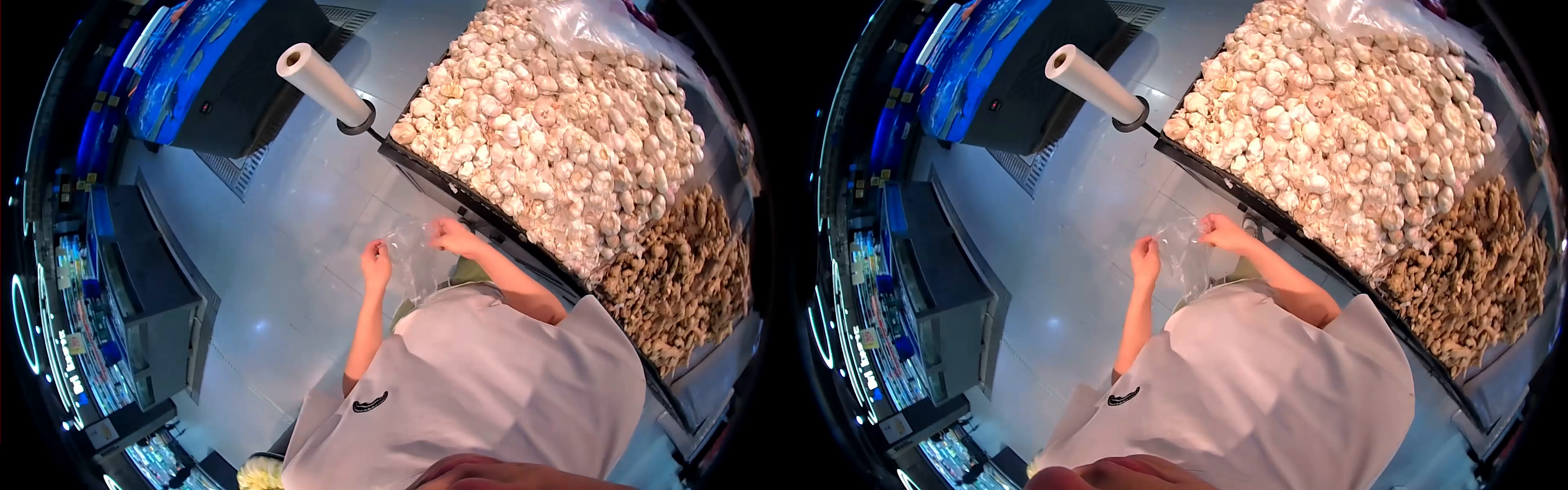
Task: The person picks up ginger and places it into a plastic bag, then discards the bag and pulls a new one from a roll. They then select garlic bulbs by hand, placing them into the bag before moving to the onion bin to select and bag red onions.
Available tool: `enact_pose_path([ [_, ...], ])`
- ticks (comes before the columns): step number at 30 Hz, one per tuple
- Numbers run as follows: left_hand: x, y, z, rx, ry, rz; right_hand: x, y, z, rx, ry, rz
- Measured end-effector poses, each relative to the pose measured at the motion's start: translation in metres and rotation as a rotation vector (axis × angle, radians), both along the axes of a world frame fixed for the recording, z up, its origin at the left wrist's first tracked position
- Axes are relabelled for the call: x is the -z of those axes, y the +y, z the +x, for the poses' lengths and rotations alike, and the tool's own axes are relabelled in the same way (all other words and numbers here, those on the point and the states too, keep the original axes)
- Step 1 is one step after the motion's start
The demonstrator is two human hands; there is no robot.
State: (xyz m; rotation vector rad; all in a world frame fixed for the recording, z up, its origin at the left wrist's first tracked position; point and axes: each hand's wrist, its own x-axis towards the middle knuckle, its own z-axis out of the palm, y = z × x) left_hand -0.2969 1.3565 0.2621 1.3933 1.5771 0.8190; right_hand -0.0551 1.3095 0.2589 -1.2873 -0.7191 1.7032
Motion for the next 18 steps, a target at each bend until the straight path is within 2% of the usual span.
enact_pose_path([
  [2,-0.009,0.013,0.013,0.228,0.251,-0.162,0.028,0.025,0.007,-0.13,-0.191,-0.054],
  [3,-0.001,0.017,0.013,0.187,0.242,-0.161,0.021,0.033,0.005,-0.079,-0.289,-0.034],
  [5,0.014,0.031,0.012,0.232,0.423,-0.248,0.009,0.056,0.004,-0.162,-0.364,-0.067],
  [7,0.02,0.055,0.003,0.212,0.441,-0.272,0.015,0.088,0.002,-0.236,-0.448,-0.097],
  [9,0.03,0.085,-0.02,0.216,0.519,-0.311,0.051,0.143,-0.003,-0.84,-0.817,-0.047],
  [10,0.035,0.106,-0.035,0.203,0.568,-0.319,0.045,0.172,-0.01,-1.022,-0.949,-0.078],
  [11,0.014,0.126,-0.045,0.134,0.605,-0.321,0.057,0.205,-0.018,-1.063,-0.961,-0.073],
  [12,-0.026,0.14,-0.049,0.031,0.647,-0.272,0.004,0.232,-0.03,-1.071,-1.061,0.064],
  [13,-0.076,0.146,-0.052,-0.152,0.59,-0.218,-0.034,0.262,-0.045,-0.977,-1.238,0.279],
  [14,-0.133,0.14,-0.052,-0.301,0.618,-0.031,-0.085,0.28,-0.057,-0.729,-1.077,0.376],
  [15,-0.2,0.125,-0.047,-0.433,0.491,0.152,-0.118,0.287,-0.074,-0.299,-0.95,0.757],
  [16,-0.24,0.113,-0.053,-0.525,0.471,0.435,-0.199,0.273,-0.087,-0.144,-0.821,0.8],
  [18,-0.312,0.076,-0.053,-0.647,0.147,0.917,-0.293,0.247,-0.111,0.18,-0.438,1.037],
])
